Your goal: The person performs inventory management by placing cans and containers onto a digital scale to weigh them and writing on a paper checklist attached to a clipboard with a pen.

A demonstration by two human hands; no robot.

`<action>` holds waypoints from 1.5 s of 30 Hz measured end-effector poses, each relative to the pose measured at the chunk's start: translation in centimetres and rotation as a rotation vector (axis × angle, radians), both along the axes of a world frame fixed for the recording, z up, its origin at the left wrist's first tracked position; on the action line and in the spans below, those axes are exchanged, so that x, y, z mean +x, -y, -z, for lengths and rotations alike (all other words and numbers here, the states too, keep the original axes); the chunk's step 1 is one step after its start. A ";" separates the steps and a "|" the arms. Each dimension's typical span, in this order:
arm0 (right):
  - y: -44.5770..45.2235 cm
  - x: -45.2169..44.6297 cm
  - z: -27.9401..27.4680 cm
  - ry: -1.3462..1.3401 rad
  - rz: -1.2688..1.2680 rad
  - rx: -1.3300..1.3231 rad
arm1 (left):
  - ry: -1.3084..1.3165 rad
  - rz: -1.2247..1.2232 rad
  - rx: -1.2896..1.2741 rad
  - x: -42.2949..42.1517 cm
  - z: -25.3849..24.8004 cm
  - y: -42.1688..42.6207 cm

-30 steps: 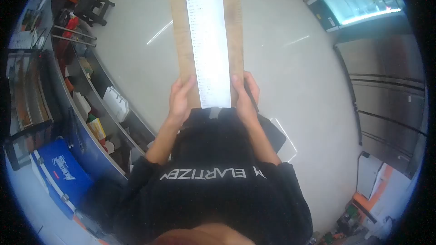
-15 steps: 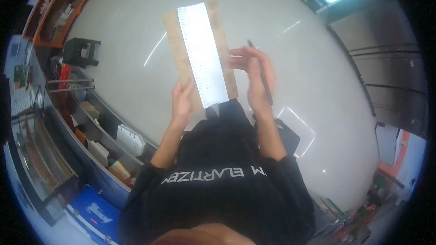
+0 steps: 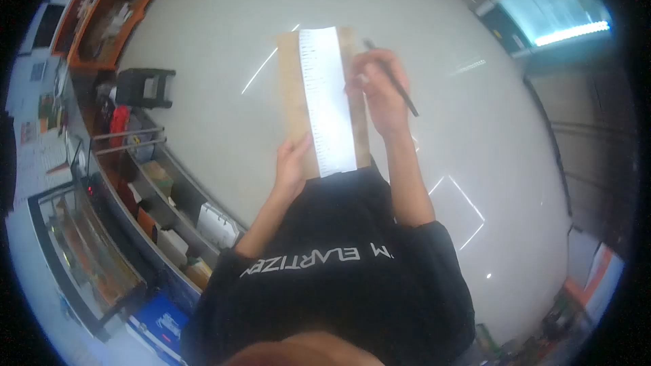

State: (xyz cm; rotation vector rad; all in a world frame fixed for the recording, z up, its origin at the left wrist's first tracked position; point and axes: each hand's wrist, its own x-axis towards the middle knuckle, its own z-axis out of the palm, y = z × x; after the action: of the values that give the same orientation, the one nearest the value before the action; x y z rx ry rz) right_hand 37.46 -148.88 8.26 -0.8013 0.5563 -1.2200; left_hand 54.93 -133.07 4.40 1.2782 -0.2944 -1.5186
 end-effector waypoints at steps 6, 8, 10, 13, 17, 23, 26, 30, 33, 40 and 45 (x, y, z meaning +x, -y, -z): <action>14.8 11.1 7.0 -0.656 0.598 -0.210 | -0.048 -0.119 -0.027 6.8 1.5 9.1; 17.8 14.6 4.0 -0.228 0.330 -0.032 | -0.016 -0.142 -0.071 10.5 2.8 12.2; 21.6 18.5 5.2 -0.047 -0.111 0.004 | -0.005 -0.189 -0.032 15.5 3.5 15.6; 25.2 25.4 9.6 -0.637 -0.133 -0.132 | -0.015 -0.214 0.090 22.8 4.7 20.2; 28.1 29.2 8.0 -0.731 0.346 -0.099 | -0.107 -0.220 0.082 31.7 5.2 26.8; 25.5 23.7 8.8 -1.088 0.327 0.186 | -0.066 0.016 -0.066 40.7 3.3 35.4; 26.7 17.4 15.5 -1.201 0.367 0.003 | -0.104 0.099 -0.140 39.5 3.3 43.1; 10.7 12.9 22.6 -1.331 0.438 0.005 | -0.147 0.190 -0.271 36.8 -1.0 39.4; -3.9 6.7 31.1 -1.158 0.322 0.674 | -0.177 0.328 -0.318 29.6 -4.2 37.1; -22.2 6.2 41.6 -1.269 0.286 1.026 | -0.165 0.603 -0.275 12.5 -2.3 39.4; -22.9 8.0 40.5 -0.984 0.441 1.301 | -0.208 0.818 -0.012 -1.9 0.7 42.5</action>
State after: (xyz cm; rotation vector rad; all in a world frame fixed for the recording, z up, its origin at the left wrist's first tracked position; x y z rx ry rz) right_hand 45.51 -125.94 -32.29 -0.0523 2.1212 -0.4969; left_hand 53.07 -175.60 3.69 1.0147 -0.7494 -2.3087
